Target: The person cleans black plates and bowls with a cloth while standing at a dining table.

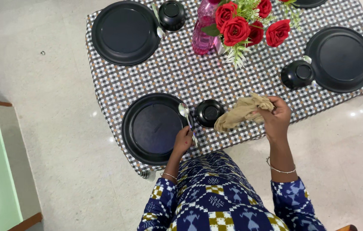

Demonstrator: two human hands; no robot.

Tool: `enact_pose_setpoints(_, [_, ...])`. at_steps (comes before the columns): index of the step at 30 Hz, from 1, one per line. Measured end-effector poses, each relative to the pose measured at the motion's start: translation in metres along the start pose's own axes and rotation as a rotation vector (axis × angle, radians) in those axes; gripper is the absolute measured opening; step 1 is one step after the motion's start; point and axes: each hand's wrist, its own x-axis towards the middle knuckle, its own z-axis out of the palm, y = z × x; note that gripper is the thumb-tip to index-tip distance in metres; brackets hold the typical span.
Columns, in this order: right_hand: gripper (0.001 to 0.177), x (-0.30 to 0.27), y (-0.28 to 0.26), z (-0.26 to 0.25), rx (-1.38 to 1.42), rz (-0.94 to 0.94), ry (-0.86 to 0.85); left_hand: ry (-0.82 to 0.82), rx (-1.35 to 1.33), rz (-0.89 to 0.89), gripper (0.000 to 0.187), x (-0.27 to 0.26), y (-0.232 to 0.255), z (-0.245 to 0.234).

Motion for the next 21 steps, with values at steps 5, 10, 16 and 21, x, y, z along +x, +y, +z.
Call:
enact_pose_setpoints(5, [0.026,-0.001,-0.019,0.0,0.106,-0.089,-0.005,0.041,0.056,-0.095,0.022,0.011,0.011,0.006])
enact_pose_setpoints(10, [0.024,-0.003,-0.015,0.007,0.032,-0.111,-0.084,0.1,0.134,-0.137,0.022,0.005,0.032,0.011])
enact_pose_setpoints(16, [0.025,-0.006,-0.002,0.01,0.002,-0.091,-0.111,0.12,0.27,-0.103,0.027,0.006,0.046,0.01])
enact_pose_setpoints(21, [0.027,-0.008,0.008,0.01,0.034,-0.036,-0.147,0.122,0.196,-0.176,0.028,0.012,0.06,0.01])
